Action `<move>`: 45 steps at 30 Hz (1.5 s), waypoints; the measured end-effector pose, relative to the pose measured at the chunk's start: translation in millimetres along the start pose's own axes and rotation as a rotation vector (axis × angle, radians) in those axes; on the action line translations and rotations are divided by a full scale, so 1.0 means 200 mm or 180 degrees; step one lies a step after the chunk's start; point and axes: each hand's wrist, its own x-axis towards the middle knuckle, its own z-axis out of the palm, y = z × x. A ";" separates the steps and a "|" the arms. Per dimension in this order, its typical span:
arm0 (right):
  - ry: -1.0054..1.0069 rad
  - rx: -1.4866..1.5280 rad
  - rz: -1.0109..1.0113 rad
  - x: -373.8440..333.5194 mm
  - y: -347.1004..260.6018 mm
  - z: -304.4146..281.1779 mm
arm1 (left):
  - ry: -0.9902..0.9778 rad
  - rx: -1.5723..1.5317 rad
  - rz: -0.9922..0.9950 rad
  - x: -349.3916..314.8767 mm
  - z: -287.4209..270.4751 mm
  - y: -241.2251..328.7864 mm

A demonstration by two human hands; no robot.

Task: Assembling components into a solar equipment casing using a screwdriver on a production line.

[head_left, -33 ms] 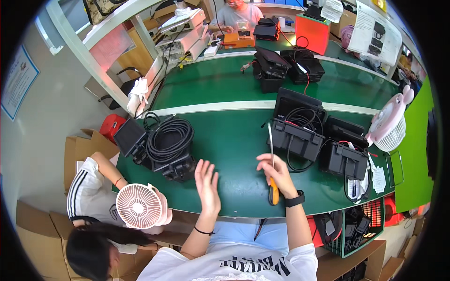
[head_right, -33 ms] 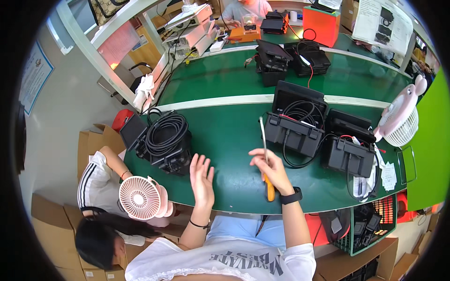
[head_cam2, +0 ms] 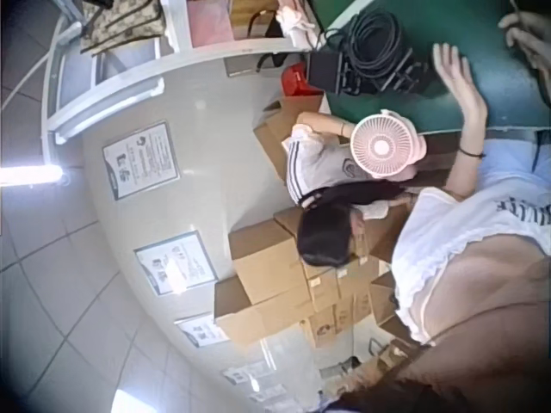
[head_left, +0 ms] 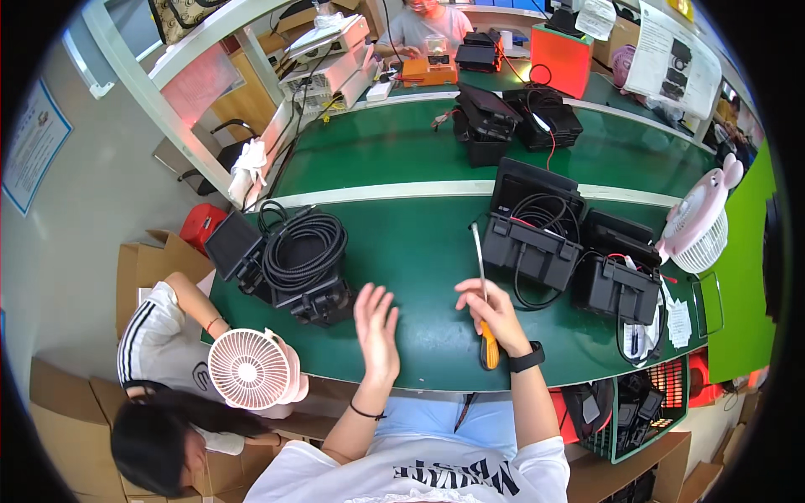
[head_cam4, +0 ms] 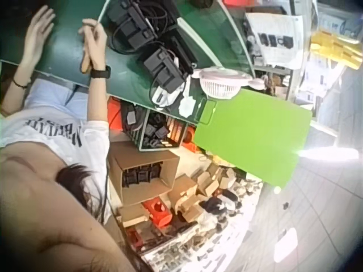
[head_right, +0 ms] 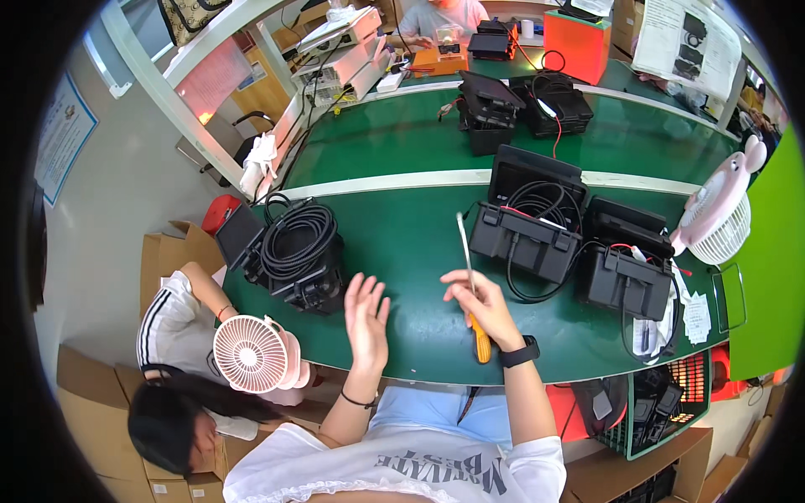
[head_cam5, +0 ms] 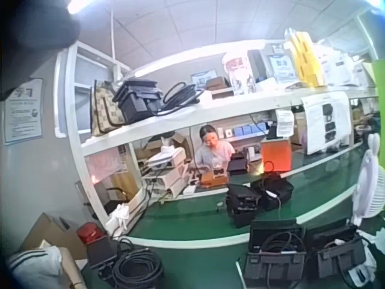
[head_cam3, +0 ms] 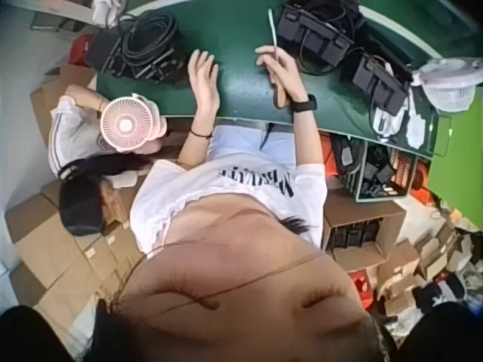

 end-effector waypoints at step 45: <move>0.0003 0.0512 -0.0115 -0.21 -0.05 0.10 | -0.0112 0.3144 0.2850 0.69 0.41 -0.30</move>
